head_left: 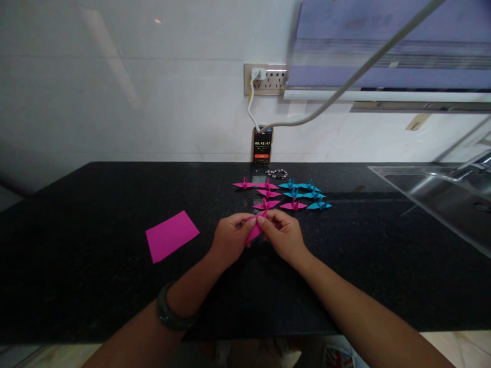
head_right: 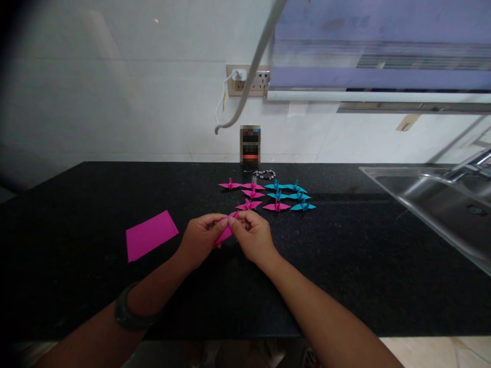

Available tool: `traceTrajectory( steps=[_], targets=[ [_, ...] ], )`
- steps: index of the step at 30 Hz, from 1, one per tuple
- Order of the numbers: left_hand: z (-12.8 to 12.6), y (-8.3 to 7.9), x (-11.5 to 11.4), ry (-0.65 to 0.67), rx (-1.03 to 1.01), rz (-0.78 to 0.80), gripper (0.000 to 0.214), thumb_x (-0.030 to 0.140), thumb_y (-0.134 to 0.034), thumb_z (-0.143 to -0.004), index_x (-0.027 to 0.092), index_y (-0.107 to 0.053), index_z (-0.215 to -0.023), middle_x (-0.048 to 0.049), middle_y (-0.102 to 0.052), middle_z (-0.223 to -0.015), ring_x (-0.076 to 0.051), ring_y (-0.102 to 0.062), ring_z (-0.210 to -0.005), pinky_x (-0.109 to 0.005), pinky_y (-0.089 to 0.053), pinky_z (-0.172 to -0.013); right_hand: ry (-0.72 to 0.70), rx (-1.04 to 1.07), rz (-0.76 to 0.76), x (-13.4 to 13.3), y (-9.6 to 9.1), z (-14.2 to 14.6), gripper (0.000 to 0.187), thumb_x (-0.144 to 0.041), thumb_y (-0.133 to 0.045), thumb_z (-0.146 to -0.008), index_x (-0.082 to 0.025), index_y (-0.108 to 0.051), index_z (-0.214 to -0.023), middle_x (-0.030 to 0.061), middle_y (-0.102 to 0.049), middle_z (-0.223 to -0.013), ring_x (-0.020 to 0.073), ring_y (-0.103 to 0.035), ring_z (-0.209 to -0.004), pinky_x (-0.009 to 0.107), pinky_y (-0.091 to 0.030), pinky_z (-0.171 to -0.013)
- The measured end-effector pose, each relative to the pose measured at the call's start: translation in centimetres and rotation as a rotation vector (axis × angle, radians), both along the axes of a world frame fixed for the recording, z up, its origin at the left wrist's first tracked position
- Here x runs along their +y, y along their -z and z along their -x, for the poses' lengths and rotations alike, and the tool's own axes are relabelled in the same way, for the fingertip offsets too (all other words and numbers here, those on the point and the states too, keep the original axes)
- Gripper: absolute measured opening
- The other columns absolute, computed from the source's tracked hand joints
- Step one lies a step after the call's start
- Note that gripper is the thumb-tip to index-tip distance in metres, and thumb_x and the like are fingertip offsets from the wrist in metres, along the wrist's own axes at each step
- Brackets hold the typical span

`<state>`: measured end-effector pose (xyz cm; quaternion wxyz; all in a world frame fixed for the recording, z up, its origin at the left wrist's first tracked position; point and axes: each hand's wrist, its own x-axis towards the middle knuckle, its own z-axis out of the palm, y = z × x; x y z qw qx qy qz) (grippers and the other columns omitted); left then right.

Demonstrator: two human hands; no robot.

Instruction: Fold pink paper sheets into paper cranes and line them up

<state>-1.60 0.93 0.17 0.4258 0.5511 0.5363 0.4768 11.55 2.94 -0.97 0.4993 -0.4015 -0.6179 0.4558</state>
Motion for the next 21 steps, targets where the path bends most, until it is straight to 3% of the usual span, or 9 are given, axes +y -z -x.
traceTrajectory(
  steps=[8,21],
  targets=[
    [0.02,-0.2,-0.01,0.016,0.016,0.005,0.026,0.038,-0.053,-0.073,0.015,-0.064,-0.08,0.0035,-0.05,-0.042,-0.008,-0.043,-0.035,-0.018,-0.032,-0.036,-0.041,0.018,0.006,0.08,-0.07,-0.1,0.017,-0.032,-0.052,-0.075,-0.016,-0.059,-0.079,-0.0024,-0.051,-0.057,0.0081,-0.046,-0.044,0.021,-0.038,-0.042],
    [0.0,-0.2,-0.03,0.009,0.046,-0.015,0.026,0.037,-0.054,-0.072,0.015,-0.065,-0.08,0.0028,-0.053,-0.046,-0.008,-0.044,-0.036,-0.019,-0.033,-0.037,0.085,-0.069,-0.106,0.27,0.47,-0.32,0.015,-0.029,-0.047,-0.078,-0.017,-0.057,-0.081,-0.0022,-0.051,-0.056,0.0096,-0.047,-0.046,0.022,-0.039,-0.044]
  ],
)
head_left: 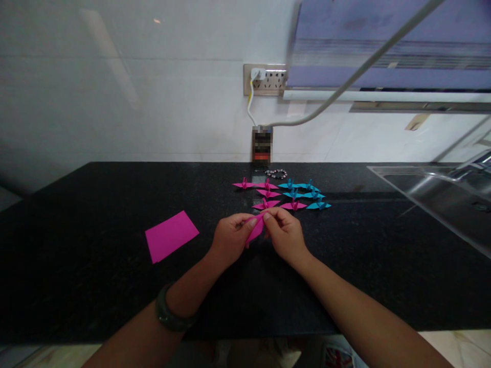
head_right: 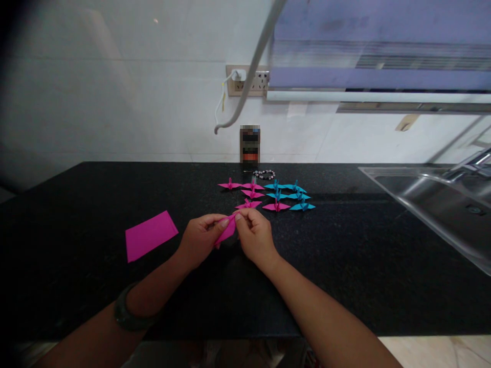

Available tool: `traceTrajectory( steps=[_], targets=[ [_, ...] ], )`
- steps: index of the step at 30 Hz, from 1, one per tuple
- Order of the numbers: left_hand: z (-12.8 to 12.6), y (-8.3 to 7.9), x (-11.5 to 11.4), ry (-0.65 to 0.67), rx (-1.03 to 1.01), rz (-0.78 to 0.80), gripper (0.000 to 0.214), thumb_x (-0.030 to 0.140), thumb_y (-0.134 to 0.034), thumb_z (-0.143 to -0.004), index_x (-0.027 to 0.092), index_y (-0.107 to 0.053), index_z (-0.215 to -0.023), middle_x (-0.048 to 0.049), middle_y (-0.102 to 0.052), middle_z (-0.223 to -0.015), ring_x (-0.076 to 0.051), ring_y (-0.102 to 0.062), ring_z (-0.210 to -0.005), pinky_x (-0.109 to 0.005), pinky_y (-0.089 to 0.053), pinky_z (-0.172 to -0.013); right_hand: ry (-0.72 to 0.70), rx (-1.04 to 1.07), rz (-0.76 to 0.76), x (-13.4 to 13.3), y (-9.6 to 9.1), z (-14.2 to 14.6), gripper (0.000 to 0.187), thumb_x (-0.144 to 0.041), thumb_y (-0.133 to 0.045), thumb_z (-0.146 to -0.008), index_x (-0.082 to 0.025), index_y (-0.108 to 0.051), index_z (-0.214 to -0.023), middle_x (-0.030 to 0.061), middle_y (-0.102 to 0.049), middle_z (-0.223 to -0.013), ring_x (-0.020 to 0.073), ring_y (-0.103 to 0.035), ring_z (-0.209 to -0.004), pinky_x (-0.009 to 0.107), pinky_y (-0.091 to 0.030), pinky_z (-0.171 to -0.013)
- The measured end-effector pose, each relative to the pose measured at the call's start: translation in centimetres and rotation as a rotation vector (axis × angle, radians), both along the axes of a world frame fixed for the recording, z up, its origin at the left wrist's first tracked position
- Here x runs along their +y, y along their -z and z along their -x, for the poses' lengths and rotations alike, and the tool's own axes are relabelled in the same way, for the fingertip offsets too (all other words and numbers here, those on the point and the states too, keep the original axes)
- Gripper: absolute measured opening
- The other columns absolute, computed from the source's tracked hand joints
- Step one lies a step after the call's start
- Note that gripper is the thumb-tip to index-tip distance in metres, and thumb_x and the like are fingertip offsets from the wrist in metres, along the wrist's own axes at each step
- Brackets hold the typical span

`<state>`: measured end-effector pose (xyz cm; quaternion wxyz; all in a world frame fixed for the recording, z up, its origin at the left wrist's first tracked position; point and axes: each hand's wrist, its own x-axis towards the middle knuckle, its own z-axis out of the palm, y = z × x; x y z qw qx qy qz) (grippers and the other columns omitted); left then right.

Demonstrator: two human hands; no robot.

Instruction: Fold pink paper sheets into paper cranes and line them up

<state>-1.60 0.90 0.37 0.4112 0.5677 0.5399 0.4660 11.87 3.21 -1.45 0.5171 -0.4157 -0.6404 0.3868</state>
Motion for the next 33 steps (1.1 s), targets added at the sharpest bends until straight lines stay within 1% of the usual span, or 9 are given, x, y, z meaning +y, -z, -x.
traceTrajectory(
  steps=[5,8,12,14,18,22,27,30,33],
  targets=[
    [0.06,0.12,0.01,0.007,0.004,-0.002,0.026,0.037,-0.054,-0.072,0.015,-0.064,-0.082,0.0028,-0.053,-0.047,-0.008,-0.044,-0.037,-0.018,-0.033,-0.037,0.002,0.003,0.004,-0.1,-0.01,-0.03,0.018,-0.031,-0.044,-0.081,-0.017,-0.057,-0.082,-0.003,-0.049,-0.053,0.0094,-0.046,-0.045,0.022,-0.039,-0.045],
    [0.08,0.32,0.07,0.001,-0.005,0.003,0.026,0.037,-0.054,-0.072,0.015,-0.064,-0.082,0.0025,-0.054,-0.047,-0.008,-0.044,-0.037,-0.018,-0.032,-0.037,-0.044,0.067,0.054,-0.1,-0.07,0.12,0.022,-0.034,-0.042,-0.082,-0.017,-0.056,-0.082,-0.0039,-0.047,-0.05,0.0089,-0.045,-0.043,0.021,-0.039,-0.043],
    [0.05,0.37,0.05,0.007,0.017,-0.014,0.027,0.038,-0.053,-0.073,0.015,-0.064,-0.082,0.0021,-0.055,-0.048,-0.008,-0.045,-0.038,-0.018,-0.032,-0.037,-0.108,0.126,0.143,-0.11,-0.2,0.47,0.02,-0.036,-0.054,-0.074,-0.017,-0.055,-0.079,-0.0043,-0.048,-0.053,0.0077,-0.043,-0.042,0.02,-0.036,-0.039],
    [0.03,0.35,-0.03,0.025,0.046,-0.025,0.027,0.037,-0.052,-0.073,0.015,-0.064,-0.083,0.0021,-0.055,-0.05,-0.008,-0.046,-0.038,-0.018,-0.033,-0.037,-0.097,0.108,0.167,-0.14,-0.32,0.61,0.019,-0.034,-0.059,-0.07,-0.016,-0.055,-0.077,-0.0043,-0.048,-0.053,0.0072,-0.042,-0.041,0.019,-0.033,-0.038],
    [0.03,0.43,-0.13,0.054,0.078,-0.031,0.026,0.034,-0.051,-0.074,0.014,-0.063,-0.087,0.0018,-0.056,-0.052,-0.008,-0.047,-0.04,-0.018,-0.035,-0.039,-0.06,0.082,0.19,-0.26,-0.56,0.64,0.017,-0.032,-0.058,-0.07,-0.015,-0.055,-0.072,-0.0048,-0.046,-0.05,0.0065,-0.039,-0.04,0.019,-0.03,-0.037],
    [-0.07,0.5,-0.06,0.055,0.049,-0.026,0.025,0.032,-0.052,-0.074,0.015,-0.062,-0.088,0.0013,-0.057,-0.056,-0.008,-0.048,-0.042,-0.018,-0.037,-0.04,-0.068,0.128,0.181,-0.22,-0.57,0.51,0.017,-0.033,-0.056,-0.072,-0.016,-0.056,-0.071,-0.0042,-0.048,-0.052,0.0065,-0.04,-0.041,0.019,-0.031,-0.038],
    [-0.24,0.44,0.08,-0.004,-0.113,0.053,0.035,0.033,-0.055,-0.072,0.016,-0.054,-0.103,0.0008,-0.06,-0.063,-0.011,-0.055,-0.049,-0.02,-0.043,-0.044,-0.019,0.176,0.165,-0.04,-0.57,0.39,0.017,-0.033,-0.056,-0.072,-0.016,-0.055,-0.071,-0.0052,-0.046,-0.049,0.0066,-0.039,-0.04,0.019,-0.03,-0.038],
    [-0.19,0.55,0.13,-0.014,-0.134,0.083,0.029,0.034,-0.053,-0.073,0.016,-0.056,-0.095,-0.0019,-0.063,-0.068,-0.013,-0.058,-0.054,-0.021,-0.044,-0.045,-0.007,0.157,0.137,-0.04,-0.59,0.35,0.016,-0.031,-0.056,-0.072,-0.016,-0.055,-0.071,-0.0045,-0.047,-0.05,0.0066,-0.039,-0.04,0.019,-0.031,-0.039],
    [-0.13,0.67,0.11,-0.024,-0.09,0.05,0.026,0.033,-0.051,-0.074,0.015,-0.057,-0.091,-0.0031,-0.064,-0.07,-0.013,-0.058,-0.056,-0.021,-0.044,-0.045,0.01,0.109,0.082,-0.05,-0.38,0.31,0.014,-0.031,-0.055,-0.073,-0.016,-0.056,-0.071,-0.0041,-0.047,-0.051,0.0073,-0.04,-0.042,0.02,-0.033,-0.041]
  ],
)
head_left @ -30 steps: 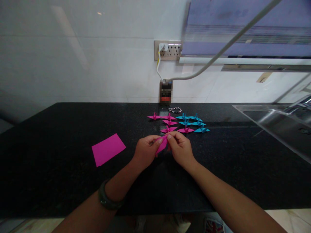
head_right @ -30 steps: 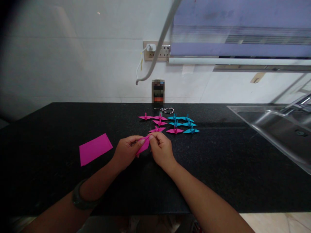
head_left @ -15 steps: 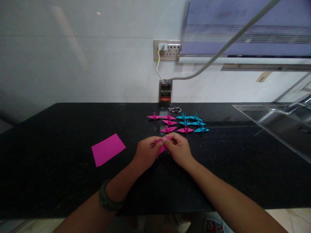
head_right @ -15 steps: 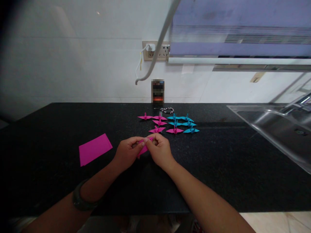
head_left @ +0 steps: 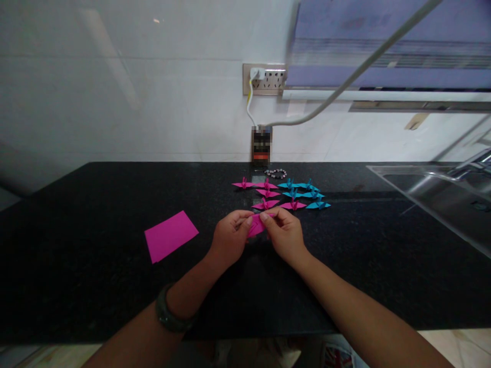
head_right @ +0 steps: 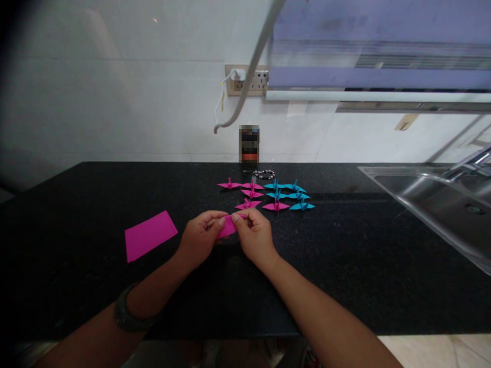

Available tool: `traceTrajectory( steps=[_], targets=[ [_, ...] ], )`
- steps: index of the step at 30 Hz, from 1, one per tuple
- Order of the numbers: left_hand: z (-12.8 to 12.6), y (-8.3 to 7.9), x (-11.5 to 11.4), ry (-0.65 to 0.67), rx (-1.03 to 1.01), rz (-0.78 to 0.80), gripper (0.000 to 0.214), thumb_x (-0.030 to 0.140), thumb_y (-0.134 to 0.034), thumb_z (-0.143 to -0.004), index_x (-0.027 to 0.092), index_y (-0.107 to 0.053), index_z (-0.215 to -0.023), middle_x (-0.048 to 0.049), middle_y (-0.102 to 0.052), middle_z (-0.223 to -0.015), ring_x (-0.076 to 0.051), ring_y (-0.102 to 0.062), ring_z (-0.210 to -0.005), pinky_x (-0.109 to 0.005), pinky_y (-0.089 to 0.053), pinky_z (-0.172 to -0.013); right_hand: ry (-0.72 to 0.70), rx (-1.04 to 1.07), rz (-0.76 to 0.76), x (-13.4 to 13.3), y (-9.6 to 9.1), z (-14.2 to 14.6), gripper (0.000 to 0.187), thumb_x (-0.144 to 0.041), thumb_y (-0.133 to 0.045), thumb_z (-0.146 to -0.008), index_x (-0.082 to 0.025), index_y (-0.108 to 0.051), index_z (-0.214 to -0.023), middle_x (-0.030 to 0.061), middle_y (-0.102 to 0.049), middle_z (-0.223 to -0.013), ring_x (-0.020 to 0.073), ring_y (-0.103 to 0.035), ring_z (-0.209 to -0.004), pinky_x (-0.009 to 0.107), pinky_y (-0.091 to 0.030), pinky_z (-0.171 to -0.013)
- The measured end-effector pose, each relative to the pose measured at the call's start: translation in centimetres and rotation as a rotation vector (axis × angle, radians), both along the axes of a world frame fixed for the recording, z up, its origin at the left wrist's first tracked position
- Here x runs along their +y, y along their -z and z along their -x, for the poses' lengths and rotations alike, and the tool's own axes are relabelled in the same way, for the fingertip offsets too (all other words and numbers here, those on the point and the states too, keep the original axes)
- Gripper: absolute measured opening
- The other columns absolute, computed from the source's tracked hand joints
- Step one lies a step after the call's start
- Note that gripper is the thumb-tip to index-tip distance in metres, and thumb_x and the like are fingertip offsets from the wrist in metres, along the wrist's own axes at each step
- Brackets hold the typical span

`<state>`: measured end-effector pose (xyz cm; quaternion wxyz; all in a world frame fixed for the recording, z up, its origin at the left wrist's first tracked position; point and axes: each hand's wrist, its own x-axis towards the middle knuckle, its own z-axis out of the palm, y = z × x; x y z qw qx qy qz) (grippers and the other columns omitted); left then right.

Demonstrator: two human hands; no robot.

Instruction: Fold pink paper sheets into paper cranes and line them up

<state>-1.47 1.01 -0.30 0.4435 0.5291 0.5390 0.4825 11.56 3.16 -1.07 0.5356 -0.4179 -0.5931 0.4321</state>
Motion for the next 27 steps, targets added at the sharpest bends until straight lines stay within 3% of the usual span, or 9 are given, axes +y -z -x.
traceTrajectory(
  steps=[9,16,21,27],
  targets=[
    [0.04,0.06,-0.05,-0.01,0.011,-0.03,0.02,0.03,-0.05,-0.074,0.016,-0.06,-0.085,-0.0009,-0.061,-0.064,-0.011,-0.055,-0.052,-0.02,-0.045,-0.045,0.057,-0.152,-0.235,-0.1,0.61,-0.15,0.011,-0.027,-0.054,-0.077,-0.018,-0.059,-0.072,0.0008,-0.053,-0.067,0.0117,-0.05,-0.062,0.024,-0.04,-0.057],
    [-0.27,-0.07,0.14,-0.04,-0.156,0.039,0.038,0.036,-0.056,-0.071,0.016,-0.053,-0.104,-0.005,-0.062,-0.086,-0.014,-0.06,-0.068,-0.024,-0.05,-0.05,0.133,-0.149,-0.186,0.25,0.65,-0.47,0.012,-0.028,-0.054,-0.077,-0.017,-0.058,-0.074,0.0001,-0.053,-0.064,0.0108,-0.048,-0.057,0.022,-0.039,-0.051],
    [-0.23,-0.32,0.02,0.066,-0.066,0.116,0.027,0.037,-0.056,-0.071,0.011,-0.057,-0.077,-0.0021,-0.06,-0.057,-0.011,-0.057,-0.047,-0.02,-0.044,-0.044,0.124,-0.089,-0.148,0.1,0.48,-0.37,0.012,-0.029,-0.055,-0.075,-0.018,-0.058,-0.074,-0.0002,-0.054,-0.065,0.0093,-0.047,-0.053,0.021,-0.038,-0.048],
    [-0.36,-0.66,-0.45,0.061,0.036,0.002,0.023,0.035,-0.053,-0.074,0.012,-0.06,-0.076,-0.0008,-0.061,-0.054,-0.011,-0.057,-0.049,-0.02,-0.045,-0.047,0.023,-0.09,-0.18,-0.06,0.07,-0.1,0.01,-0.027,-0.062,-0.069,-0.018,-0.062,-0.072,0.0021,-0.059,-0.072,0.0133,-0.054,-0.067,0.026,-0.044,-0.061]
  ],
)
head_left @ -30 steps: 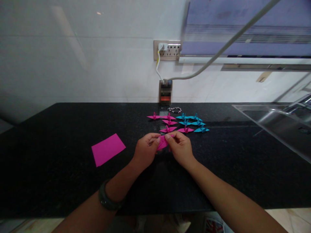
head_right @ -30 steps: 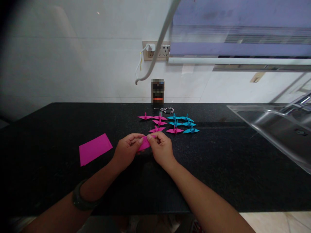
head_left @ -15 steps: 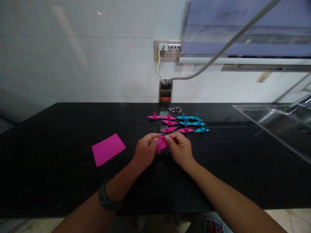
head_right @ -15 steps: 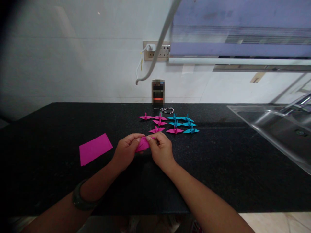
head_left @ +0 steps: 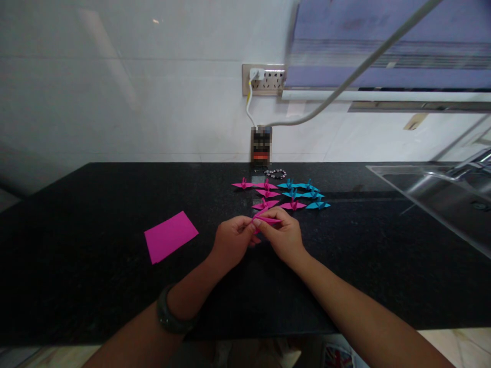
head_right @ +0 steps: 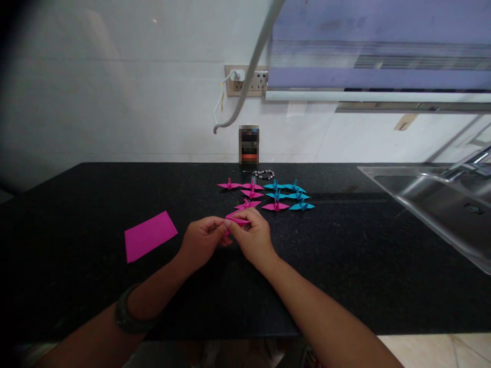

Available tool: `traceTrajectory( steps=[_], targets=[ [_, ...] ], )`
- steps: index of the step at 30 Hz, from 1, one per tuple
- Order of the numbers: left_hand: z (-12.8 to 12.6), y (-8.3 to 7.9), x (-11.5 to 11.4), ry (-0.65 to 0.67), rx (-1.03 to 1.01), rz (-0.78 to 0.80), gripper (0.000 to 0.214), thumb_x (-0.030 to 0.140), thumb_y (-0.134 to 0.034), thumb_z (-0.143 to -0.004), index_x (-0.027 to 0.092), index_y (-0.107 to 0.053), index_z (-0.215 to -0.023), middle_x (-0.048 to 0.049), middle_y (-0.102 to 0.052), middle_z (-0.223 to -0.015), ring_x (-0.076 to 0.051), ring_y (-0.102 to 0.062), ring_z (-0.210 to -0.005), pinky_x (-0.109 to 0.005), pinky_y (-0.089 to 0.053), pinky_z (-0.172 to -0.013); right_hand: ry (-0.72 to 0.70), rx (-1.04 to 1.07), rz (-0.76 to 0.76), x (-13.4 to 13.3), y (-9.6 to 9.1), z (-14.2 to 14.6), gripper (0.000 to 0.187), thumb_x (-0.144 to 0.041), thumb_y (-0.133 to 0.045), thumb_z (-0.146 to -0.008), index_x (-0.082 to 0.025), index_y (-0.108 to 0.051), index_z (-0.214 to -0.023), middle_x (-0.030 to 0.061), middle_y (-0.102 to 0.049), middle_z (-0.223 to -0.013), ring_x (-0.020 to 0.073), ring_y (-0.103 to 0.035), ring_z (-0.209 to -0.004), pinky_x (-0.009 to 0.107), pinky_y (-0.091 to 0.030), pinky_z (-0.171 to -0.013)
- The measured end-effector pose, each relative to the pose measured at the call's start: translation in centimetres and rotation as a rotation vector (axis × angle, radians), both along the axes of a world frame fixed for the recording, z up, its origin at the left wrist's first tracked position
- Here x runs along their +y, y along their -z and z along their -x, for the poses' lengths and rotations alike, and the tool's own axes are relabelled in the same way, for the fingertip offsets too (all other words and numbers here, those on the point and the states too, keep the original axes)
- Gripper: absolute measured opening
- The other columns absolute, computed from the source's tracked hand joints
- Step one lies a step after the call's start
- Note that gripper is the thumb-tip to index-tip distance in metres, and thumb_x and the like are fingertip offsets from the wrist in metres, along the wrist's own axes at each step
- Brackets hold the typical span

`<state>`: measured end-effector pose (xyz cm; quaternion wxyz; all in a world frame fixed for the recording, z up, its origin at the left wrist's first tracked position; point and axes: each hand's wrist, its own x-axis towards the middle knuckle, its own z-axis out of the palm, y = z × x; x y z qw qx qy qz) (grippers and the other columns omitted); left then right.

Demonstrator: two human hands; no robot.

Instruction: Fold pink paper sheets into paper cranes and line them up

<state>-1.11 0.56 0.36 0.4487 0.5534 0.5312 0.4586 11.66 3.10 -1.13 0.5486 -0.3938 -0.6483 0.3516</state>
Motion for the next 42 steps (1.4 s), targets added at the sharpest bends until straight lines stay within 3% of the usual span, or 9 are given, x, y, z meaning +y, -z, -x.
traceTrajectory(
  steps=[8,15,20,25,31,34,38,42],
  targets=[
    [0.0,-0.1,-0.2,0.013,0.021,-0.015,0.02,0.032,-0.054,-0.072,0.014,-0.062,-0.072,-0.0008,-0.061,-0.052,-0.012,-0.057,-0.046,-0.021,-0.044,-0.046,0.025,-0.008,0.032,0.0,-0.3,-0.2,0.01,-0.027,-0.061,-0.07,-0.017,-0.064,-0.067,0.0026,-0.059,-0.068,0.0142,-0.055,-0.065,0.027,-0.044,-0.061],
    [0.2,0.0,0.0,0.014,-0.007,0.022,0.021,0.033,-0.056,-0.071,0.013,-0.062,-0.07,-0.0015,-0.061,-0.05,-0.012,-0.057,-0.044,-0.02,-0.044,-0.044,-0.046,0.036,0.143,0.3,-0.2,-0.5,0.024,-0.036,-0.055,-0.074,-0.016,-0.063,-0.064,-0.0003,-0.054,-0.058,0.0084,-0.045,-0.047,0.022,-0.035,-0.043],
    [0.2,0.1,0.2,-0.005,-0.043,0.057,0.019,0.031,-0.056,-0.071,0.013,-0.061,-0.072,-0.0014,-0.061,-0.05,-0.012,-0.057,-0.044,-0.021,-0.045,-0.044,-0.148,0.216,0.308,1.1,0.0,-0.8,0.034,-0.043,-0.046,-0.08,-0.014,-0.064,-0.076,-0.0053,-0.04,-0.042,0.0065,-0.035,-0.035,0.02,-0.027,-0.036],
    [0.2,0.4,0.4,-0.054,-0.086,0.1,0.02,0.031,-0.057,-0.07,0.012,-0.06,-0.072,-0.0011,-0.06,-0.048,-0.012,-0.056,-0.041,-0.021,-0.044,-0.042,-0.118,0.383,0.367,1.7,-0.1,-0.8,0.042,-0.05,-0.041,-0.079,-0.013,-0.061,-0.077,-0.0059,-0.038,-0.041,0.0066,-0.034,-0.034,0.02,-0.029,-0.034],
    [0.3,0.5,0.5,-0.057,-0.119,0.088,0.022,0.034,-0.058,-0.069,0.012,-0.06,-0.07,-0.0012,-0.06,-0.05,-0.012,-0.057,-0.043,-0.021,-0.045,-0.042,-0.123,0.211,0.307,1.0,0.1,-0.3,0.025,-0.039,-0.063,-0.066,-0.016,-0.055,-0.072,-0.0052,-0.048,-0.05,0.0052,-0.038,-0.037,0.018,-0.03,-0.034],
    [0.2,0.5,0.4,-0.039,-0.116,0.113,0.022,0.034,-0.059,-0.069,0.012,-0.06,-0.07,-0.0008,-0.06,-0.049,-0.011,-0.056,-0.042,-0.02,-0.044,-0.042,-0.085,0.155,0.27,0.9,0.2,-0.5,0.024,-0.039,-0.058,-0.071,-0.016,-0.054,-0.064,-0.0053,-0.045,-0.046,0.0054,-0.037,-0.037,0.018,-0.03,-0.036],
    [0.3,0.7,0.5,-0.017,-0.123,0.121,0.024,0.035,-0.058,-0.069,0.012,-0.06,-0.073,-0.0014,-0.06,-0.052,-0.012,-0.057,-0.045,-0.02,-0.044,-0.043,-0.063,0.144,0.244,1.0,0.1,-0.7,0.04,-0.044,-0.047,-0.078,-0.016,-0.046,-0.05,-0.0048,-0.04,-0.04,0.0061,-0.038,-0.037,0.019,-0.031,-0.037],
    [0.4,0.7,0.6,-0.064,-0.227,0.132,0.024,0.034,-0.058,-0.069,0.013,-0.057,-0.081,-0.0011,-0.062,-0.064,-0.01,-0.059,-0.05,-0.019,-0.045,-0.045,-0.149,0.201,0.333,0.9,0.3,-0.2,0.024,-0.04,-0.058,-0.069,-0.016,-0.053,-0.07,-0.0051,-0.048,-0.052,0.0055,-0.039,-0.038,0.018,-0.032,-0.034]
  ],
)
